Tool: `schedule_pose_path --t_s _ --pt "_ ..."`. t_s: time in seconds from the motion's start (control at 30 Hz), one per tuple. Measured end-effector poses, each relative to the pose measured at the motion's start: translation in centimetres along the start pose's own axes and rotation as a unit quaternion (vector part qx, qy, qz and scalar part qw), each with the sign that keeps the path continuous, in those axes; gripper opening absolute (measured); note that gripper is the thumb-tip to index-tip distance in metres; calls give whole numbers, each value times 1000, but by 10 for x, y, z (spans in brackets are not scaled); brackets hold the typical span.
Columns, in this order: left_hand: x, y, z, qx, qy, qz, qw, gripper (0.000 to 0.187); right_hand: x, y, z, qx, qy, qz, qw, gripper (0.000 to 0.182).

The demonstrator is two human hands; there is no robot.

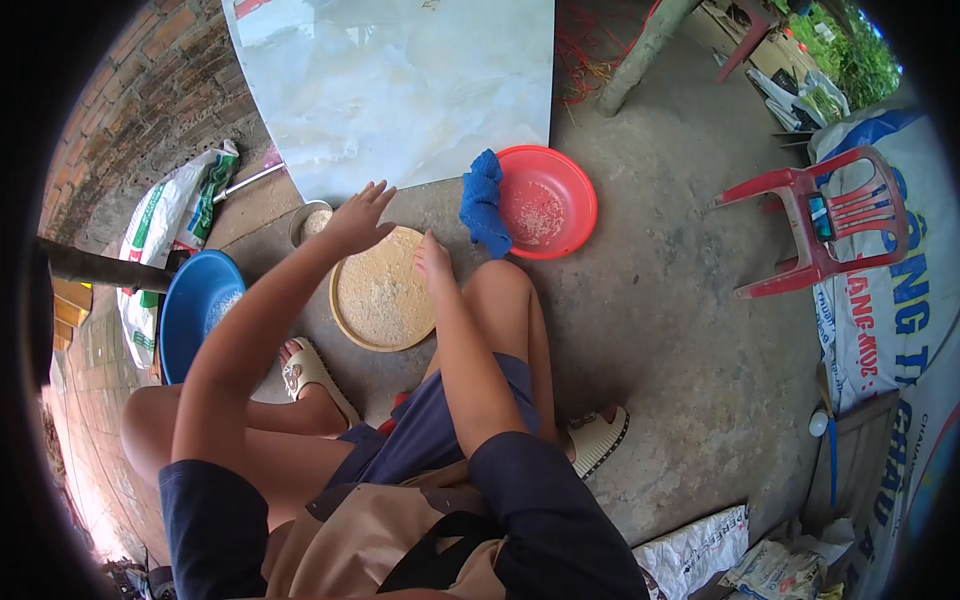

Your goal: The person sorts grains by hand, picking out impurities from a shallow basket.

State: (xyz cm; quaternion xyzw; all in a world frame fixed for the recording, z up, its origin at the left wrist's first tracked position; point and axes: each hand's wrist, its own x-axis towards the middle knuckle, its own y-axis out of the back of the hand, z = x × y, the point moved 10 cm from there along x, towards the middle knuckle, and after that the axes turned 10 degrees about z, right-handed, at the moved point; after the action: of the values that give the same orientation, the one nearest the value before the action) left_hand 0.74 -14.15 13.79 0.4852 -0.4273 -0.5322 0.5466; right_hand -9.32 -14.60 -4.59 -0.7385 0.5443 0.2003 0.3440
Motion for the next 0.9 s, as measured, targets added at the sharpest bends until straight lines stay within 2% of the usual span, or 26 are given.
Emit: schedule_pose_path --t_s 0.1,0.17,0.23,0.27,0.33,0.37,0.43,0.47,0.6,0.7,0.8,0.87,0.9 --pt "-20 -102 -27 -83 131 55 986 65 5 7 4 36 -2 29 999 68" --pt "-54 -145 -15 -45 161 6 986 66 2 6 3 16 -3 30 999 64" --pt "-81 -175 -11 -39 174 43 983 67 -1 2 1 9 -3 33 999 63" --pt "-91 -180 -7 -44 173 40 983 67 -3 1 3 4 -9 35 999 63" --pt "-100 -159 8 -34 114 162 980 62 5 3 15 -17 -20 51 998 62" --pt "-101 -162 8 -40 115 161 979 62 8 4 19 -21 -21 54 998 62" --pt "-102 -145 8 -114 114 230 960 53 14 4 31 -67 -44 62 995 61" --pt "-104 -134 11 -107 108 278 948 41 18 3 34 -59 -50 65 995 60" --pt "-99 -146 -4 -141 118 262 947 31 15 -2 29 -37 -34 54 997 61" --pt "-97 -150 -12 -187 101 289 933 20 13 -5 29 -17 -34 49 998 59" --pt "-95 -150 -29 -225 148 315 910 13 7 -13 33 -23 -38 56 997 51" --pt "-96 -157 -51 -276 258 310 872 11 3 -24 36 -26 -54 27 998 51" --pt "-92 -157 -56 -277 260 311 871 11 0 -25 36 -29 -54 27 998 51"
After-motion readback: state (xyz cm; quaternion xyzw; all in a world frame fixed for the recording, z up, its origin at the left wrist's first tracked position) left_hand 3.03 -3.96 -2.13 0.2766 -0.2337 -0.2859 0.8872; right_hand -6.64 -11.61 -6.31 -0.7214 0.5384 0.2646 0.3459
